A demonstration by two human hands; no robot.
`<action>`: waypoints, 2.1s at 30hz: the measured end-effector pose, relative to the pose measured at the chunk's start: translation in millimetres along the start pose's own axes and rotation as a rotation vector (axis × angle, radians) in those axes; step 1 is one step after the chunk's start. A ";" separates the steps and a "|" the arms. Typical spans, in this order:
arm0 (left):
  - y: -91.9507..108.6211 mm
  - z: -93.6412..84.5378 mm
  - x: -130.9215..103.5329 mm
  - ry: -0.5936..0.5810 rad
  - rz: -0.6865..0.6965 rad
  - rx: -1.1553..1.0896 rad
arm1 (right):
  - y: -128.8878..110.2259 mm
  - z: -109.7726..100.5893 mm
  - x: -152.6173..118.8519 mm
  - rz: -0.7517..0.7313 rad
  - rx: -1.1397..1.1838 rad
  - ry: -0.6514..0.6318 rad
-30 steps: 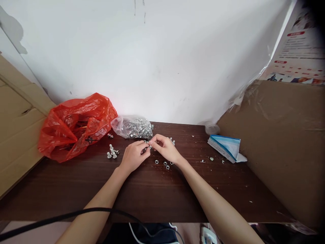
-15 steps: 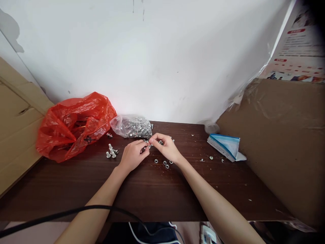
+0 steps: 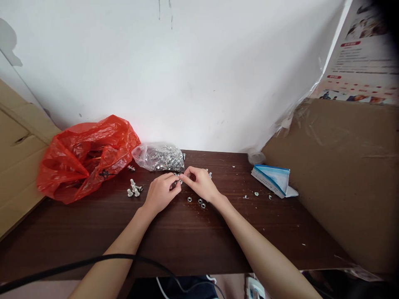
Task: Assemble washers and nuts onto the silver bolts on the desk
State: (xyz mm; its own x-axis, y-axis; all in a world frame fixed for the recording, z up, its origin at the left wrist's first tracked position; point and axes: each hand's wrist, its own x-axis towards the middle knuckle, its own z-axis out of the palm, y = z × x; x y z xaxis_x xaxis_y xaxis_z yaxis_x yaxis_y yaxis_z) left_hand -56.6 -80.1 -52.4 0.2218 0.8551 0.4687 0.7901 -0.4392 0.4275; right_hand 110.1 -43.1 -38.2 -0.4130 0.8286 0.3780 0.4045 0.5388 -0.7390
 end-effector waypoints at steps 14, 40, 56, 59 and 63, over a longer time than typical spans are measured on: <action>0.0 -1.7 0.3 -0.014 -0.039 -0.017 | 3.1 1.2 1.1 -0.059 0.179 -0.033; -5.9 0.7 0.4 0.039 0.029 -0.009 | 2.1 1.4 0.1 -0.094 0.127 -0.035; -2.2 -2.4 -1.8 0.053 0.012 -0.071 | 3.6 0.6 -2.1 -0.173 -0.068 -0.039; -2.4 -0.9 -2.2 0.098 -0.022 -0.142 | 2.2 -4.4 -1.6 -0.257 -0.074 -0.063; -3.0 0.7 -0.6 0.138 -0.032 -0.206 | -1.4 -7.2 -0.6 -0.293 -0.153 -0.045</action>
State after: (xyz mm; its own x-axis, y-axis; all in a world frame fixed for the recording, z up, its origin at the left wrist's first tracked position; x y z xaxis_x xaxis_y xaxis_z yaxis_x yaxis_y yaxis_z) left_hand -58.7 -79.1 -54.5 0.1073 0.8298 0.5477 0.6595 -0.4716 0.5853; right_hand 115.6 -43.3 -33.3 -0.5642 0.6291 0.5347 0.3793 0.7728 -0.5089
